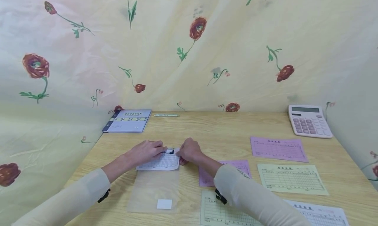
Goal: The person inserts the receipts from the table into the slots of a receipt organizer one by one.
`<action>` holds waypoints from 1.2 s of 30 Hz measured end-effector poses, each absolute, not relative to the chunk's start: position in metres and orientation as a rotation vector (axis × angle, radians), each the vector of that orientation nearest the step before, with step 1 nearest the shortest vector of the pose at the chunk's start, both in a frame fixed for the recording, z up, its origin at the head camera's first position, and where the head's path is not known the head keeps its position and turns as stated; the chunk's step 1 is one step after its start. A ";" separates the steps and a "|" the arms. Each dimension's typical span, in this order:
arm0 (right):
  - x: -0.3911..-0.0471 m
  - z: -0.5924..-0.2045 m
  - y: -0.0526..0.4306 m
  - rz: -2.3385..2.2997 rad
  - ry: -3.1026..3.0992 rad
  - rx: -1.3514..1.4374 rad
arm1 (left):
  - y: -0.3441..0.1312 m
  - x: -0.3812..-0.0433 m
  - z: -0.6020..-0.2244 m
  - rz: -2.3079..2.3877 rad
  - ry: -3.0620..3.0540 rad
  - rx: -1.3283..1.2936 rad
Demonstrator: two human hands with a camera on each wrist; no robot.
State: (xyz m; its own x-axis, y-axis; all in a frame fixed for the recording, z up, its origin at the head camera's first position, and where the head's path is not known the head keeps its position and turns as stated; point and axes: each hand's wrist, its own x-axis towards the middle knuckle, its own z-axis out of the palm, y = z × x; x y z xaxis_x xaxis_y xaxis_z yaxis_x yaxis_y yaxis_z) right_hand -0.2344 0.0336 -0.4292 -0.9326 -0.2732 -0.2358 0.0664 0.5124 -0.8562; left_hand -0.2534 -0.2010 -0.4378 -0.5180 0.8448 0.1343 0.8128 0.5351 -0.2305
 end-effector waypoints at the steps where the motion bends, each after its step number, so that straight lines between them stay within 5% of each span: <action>1: -0.234 -0.429 0.034 -1.389 2.417 -0.175 | -0.201 -0.253 -0.438 0.200 -2.542 -1.397; 36: -0.234 -0.424 0.052 -1.424 2.310 -0.193 | -0.202 -0.252 -0.431 0.165 -2.616 -1.404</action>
